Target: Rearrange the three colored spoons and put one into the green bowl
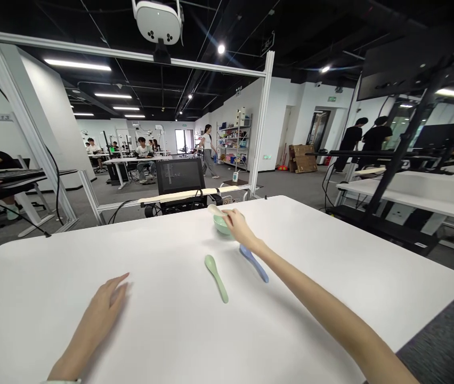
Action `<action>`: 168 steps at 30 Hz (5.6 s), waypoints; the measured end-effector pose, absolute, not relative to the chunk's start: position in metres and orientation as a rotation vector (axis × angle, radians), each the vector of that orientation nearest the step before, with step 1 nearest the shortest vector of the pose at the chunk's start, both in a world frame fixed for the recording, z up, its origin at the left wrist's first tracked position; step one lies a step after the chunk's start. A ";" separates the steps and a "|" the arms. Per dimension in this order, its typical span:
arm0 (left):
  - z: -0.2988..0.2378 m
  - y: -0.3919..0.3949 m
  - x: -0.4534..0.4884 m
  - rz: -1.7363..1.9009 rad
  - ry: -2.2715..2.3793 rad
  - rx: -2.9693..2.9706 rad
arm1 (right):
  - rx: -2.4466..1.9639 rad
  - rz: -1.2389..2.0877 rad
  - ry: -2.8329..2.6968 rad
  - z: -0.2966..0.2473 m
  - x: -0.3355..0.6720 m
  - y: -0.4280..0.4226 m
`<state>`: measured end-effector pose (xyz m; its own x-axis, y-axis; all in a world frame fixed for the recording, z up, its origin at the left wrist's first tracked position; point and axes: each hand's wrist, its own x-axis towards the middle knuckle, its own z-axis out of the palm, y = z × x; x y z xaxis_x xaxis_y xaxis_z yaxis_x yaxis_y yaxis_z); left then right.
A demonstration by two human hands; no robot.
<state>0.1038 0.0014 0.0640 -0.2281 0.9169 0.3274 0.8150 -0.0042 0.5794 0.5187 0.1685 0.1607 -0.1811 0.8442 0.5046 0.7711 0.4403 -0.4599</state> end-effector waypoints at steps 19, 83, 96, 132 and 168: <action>0.087 0.022 0.293 0.938 1.503 1.404 | -1.306 0.346 -2.094 0.080 0.473 0.033; 0.089 0.050 0.360 0.476 2.053 1.866 | -1.831 0.091 -1.818 0.038 0.736 0.132; 0.090 0.050 0.359 0.478 2.067 1.874 | -1.867 0.114 -1.838 0.046 0.731 0.125; 0.088 0.049 0.356 0.298 2.071 1.928 | -1.878 0.113 -1.806 0.045 0.732 0.126; 0.084 0.056 0.331 0.487 2.029 2.227 | -1.907 0.040 -1.828 0.042 0.736 0.126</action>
<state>0.3307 0.0561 0.0841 0.0669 0.9827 0.1727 0.9540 -0.1137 0.2773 0.7356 0.1261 0.0420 0.1007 0.9451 0.3110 0.9304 0.0213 -0.3660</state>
